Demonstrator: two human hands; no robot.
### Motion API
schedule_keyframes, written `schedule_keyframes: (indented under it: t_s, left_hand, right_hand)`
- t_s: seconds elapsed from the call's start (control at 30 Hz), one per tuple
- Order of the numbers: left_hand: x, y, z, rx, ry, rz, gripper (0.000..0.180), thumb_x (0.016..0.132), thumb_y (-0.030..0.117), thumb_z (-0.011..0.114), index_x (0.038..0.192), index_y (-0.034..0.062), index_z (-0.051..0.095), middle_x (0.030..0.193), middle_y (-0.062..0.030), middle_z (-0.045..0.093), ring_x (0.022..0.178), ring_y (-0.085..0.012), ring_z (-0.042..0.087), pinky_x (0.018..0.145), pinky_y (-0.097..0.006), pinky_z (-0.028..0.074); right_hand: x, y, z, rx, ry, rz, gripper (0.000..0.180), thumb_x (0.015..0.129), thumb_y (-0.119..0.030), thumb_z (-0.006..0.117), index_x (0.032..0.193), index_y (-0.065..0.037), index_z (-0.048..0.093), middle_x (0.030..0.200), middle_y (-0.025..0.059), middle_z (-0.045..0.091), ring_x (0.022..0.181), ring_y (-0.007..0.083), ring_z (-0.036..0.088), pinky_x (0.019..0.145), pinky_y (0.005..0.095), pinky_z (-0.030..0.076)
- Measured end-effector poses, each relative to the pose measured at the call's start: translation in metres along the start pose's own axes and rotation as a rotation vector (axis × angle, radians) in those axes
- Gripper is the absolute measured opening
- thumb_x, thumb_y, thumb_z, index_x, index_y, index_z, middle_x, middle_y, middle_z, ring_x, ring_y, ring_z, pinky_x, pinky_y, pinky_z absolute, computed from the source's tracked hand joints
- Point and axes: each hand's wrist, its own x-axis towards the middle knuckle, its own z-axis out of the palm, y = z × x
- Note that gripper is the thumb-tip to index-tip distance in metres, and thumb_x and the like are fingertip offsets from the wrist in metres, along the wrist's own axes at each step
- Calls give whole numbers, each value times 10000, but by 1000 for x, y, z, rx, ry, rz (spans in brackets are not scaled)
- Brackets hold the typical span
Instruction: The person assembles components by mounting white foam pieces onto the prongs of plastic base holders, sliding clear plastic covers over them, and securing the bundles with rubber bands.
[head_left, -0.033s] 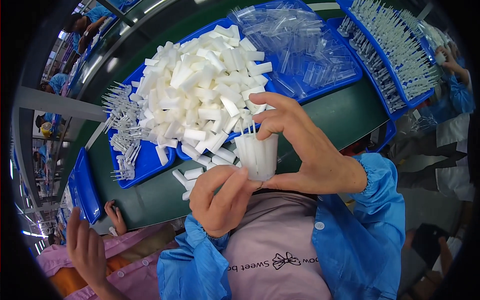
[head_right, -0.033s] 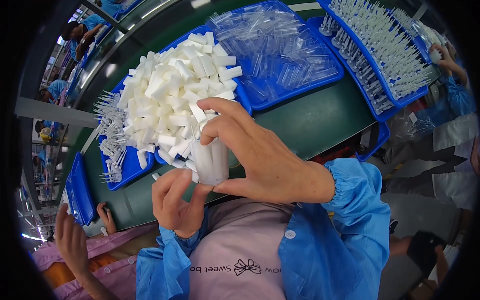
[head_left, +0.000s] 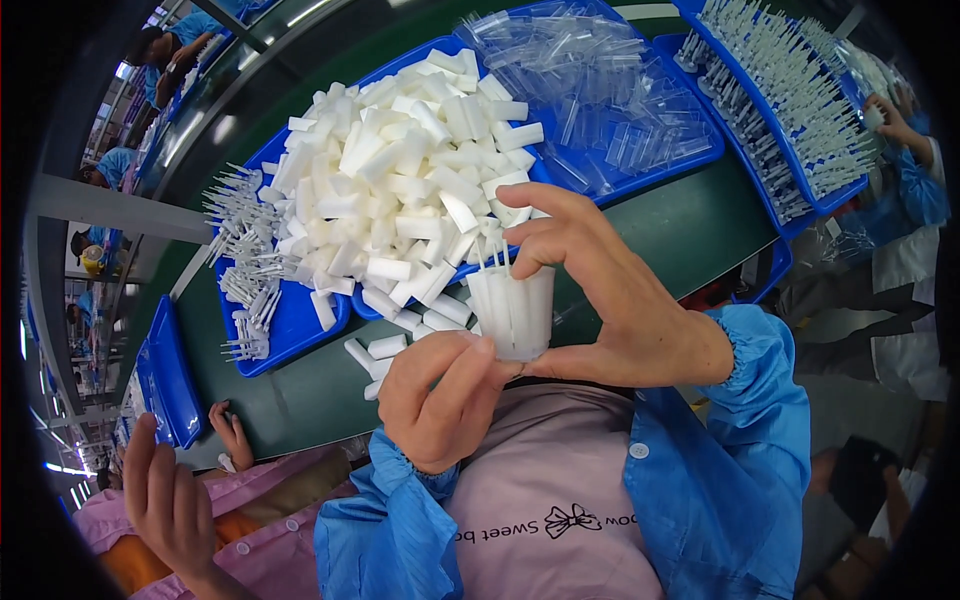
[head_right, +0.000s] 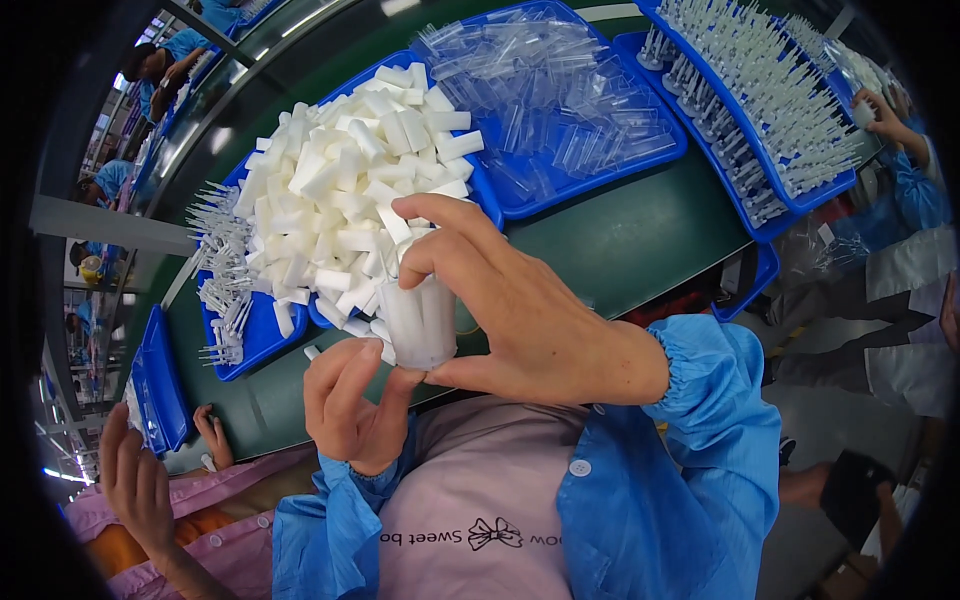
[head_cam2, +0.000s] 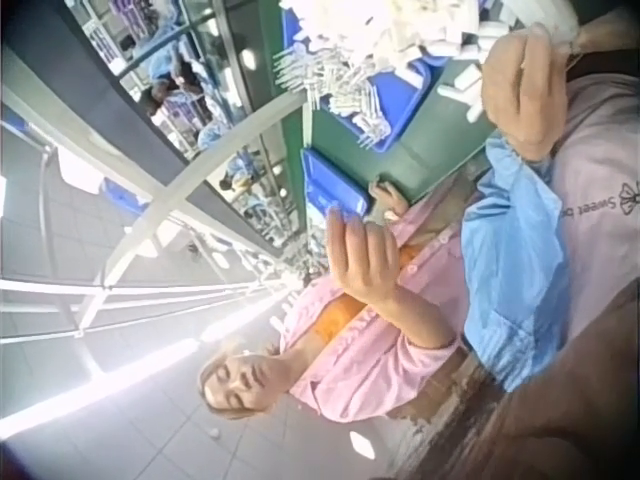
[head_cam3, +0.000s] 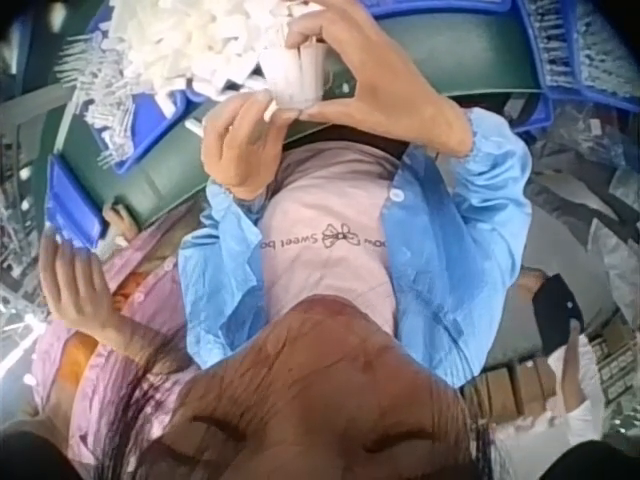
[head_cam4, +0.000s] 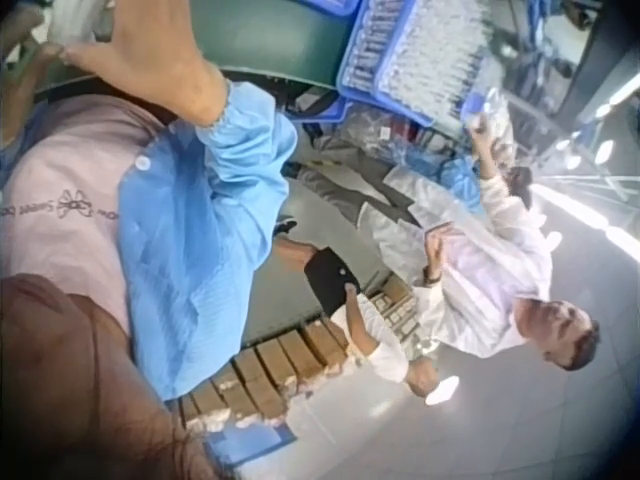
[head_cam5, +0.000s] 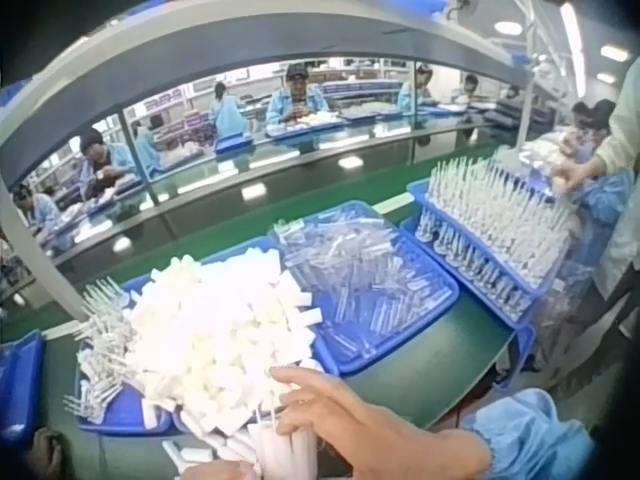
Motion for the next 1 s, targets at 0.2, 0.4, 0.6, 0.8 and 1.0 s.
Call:
schedule_keyframes:
  t_s: [0.2, 0.4, 0.6, 0.8, 1.0]
  left_hand:
    - [14, 7, -23, 202, -194, 85, 326, 643, 33, 741, 943, 95, 631, 862, -111, 642, 754, -240, 655, 694, -358, 555]
    - [93, 19, -32, 229, -858, 305, 316, 568, 24, 677, 808, 114, 492, 853, -44, 575, 892, -320, 644, 752, -418, 574]
    - [89, 1, -23, 178, -847, 447, 198, 638, 239, 621, 726, 118, 492, 899, -30, 522, 922, -285, 581, 795, -395, 529]
    - [102, -2, -18, 153, -988, 618, 111, 664, 218, 606, 697, 165, 514, 837, 15, 488, 868, -210, 536, 809, -324, 493]
    - [98, -3, -6, 158, -948, 580, 168, 646, 221, 623, 695, 118, 499, 920, -41, 527, 925, -270, 583, 664, -328, 512]
  right_hand:
    - [4, 1, 5, -14, -23, 12, 623, 587, -36, 792, 1092, -92, 431, 1396, 164, 283, 1065, 386, 514, 815, 410, 462]
    - [6, 3, -6, -192, 47, -27, 546, 612, -97, 794, 1072, -102, 502, 1267, 139, 458, 1065, 338, 514, 853, 414, 421]
    - [-17, 23, -22, -482, -421, 198, 297, 646, -158, 767, 878, -87, 595, 897, 51, 547, 902, 241, 511, 728, 380, 385]
    - [-34, 39, 4, -676, -377, 103, 279, 642, -173, 761, 834, -88, 577, 860, 46, 498, 856, 230, 492, 711, 358, 368]
    - [-28, 35, -9, -561, -316, 124, 203, 692, -137, 729, 807, -95, 567, 839, 64, 530, 837, 250, 511, 713, 365, 383]
